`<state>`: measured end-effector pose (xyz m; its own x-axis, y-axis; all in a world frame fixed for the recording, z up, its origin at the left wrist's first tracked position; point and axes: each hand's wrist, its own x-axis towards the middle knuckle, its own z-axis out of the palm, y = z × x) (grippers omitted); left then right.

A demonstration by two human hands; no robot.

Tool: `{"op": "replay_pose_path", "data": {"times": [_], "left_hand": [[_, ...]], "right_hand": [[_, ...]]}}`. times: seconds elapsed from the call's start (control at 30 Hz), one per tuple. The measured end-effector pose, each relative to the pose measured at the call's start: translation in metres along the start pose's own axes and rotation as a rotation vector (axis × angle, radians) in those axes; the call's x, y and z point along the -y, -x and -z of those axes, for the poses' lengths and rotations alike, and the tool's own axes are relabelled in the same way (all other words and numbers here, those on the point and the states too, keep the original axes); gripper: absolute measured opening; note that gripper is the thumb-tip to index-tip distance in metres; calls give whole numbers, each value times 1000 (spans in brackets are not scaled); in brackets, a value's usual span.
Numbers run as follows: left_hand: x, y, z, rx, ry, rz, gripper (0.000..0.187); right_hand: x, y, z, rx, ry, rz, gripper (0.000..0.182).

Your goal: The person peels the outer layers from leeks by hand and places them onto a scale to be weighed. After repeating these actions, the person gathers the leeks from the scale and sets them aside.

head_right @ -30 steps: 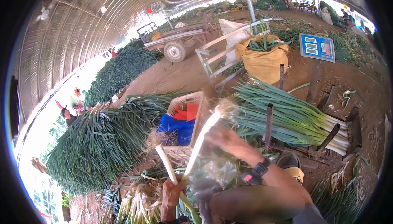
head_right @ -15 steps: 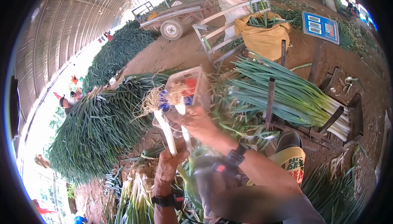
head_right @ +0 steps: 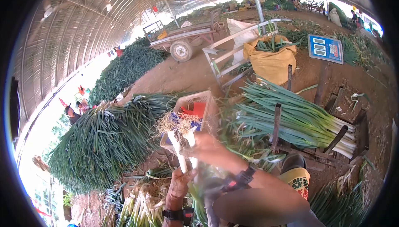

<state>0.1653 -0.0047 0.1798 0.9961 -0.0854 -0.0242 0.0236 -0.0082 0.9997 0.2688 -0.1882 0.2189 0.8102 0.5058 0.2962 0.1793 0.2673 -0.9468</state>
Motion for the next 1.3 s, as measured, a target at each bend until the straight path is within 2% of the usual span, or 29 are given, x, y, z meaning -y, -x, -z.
{"op": "replay_pose_path", "data": {"times": [0.1, 0.17, 0.27, 0.37, 0.47, 0.57, 0.63, 0.7, 0.77, 0.8, 0.83, 0.87, 0.9, 0.97, 1.0, 1.07, 1.17, 1.23, 1.3], "left_hand": [[-9, 2, -6, 40, 50, 17, 26], [-9, 1, -11, 31, 81, 31, 28], [-23, 4, -16, 95, 91, 99, 30], [-17, 4, -15, 110, 24, 65, 30], [-19, 4, -19, 100, 8, 67, 30], [-18, 3, -19, 136, -72, 27, 35], [-6, 6, -16, 134, -79, 81, 31], [27, 7, -6, 84, -101, 95, 29], [72, 7, 12, -21, -137, 77, 29], [43, 12, 7, 24, -205, 79, 28], [6, 22, -6, -2, -62, 142, 28], [1, 19, -7, -8, 6, 114, 28], [0, 18, -5, -16, 73, 82, 27], [13, 9, 9, -26, -36, 52, 29], [20, 3, 13, -54, -50, 28, 28], [18, 2, 9, -54, -79, -6, 31], [6, -14, -5, 60, -197, 67, 34], [2, -19, -10, 196, -99, 86, 33], [0, -20, -12, 271, -88, 97, 32]], "right_hand": [[-8, -4, 9, 4, 218, -42, 38], [31, 6, 7, 65, 237, -11, 38], [28, 8, 2, -98, 307, 91, 30], [28, 10, -4, -150, 12, 56, 33], [11, 5, -2, -177, -124, 15, 29], [-7, -1, 2, -353, -73, 136, 20], [-4, -3, 11, -449, 18, 280, 14], [11, -8, 29, -497, -57, 390, 11], [61, -15, 49, -504, -325, 426, 13], [71, -21, 61, -507, -322, 391, 15], [79, -25, 74, -510, -322, 358, 17], [81, -23, 82, -511, -324, 324, 20], [74, -17, 87, -370, 208, 231, 30], [55, -7, 93, -21, 1254, 21, 52], [74, 3, 77, 144, 1230, -207, 75], [53, 14, 60, 74, 830, 11, 83], [7, 19, 34, -80, 295, 31, 82], [14, 18, 20, -133, 132, -15, 75], [41, 12, 19, -107, 121, -44, 66]]}}
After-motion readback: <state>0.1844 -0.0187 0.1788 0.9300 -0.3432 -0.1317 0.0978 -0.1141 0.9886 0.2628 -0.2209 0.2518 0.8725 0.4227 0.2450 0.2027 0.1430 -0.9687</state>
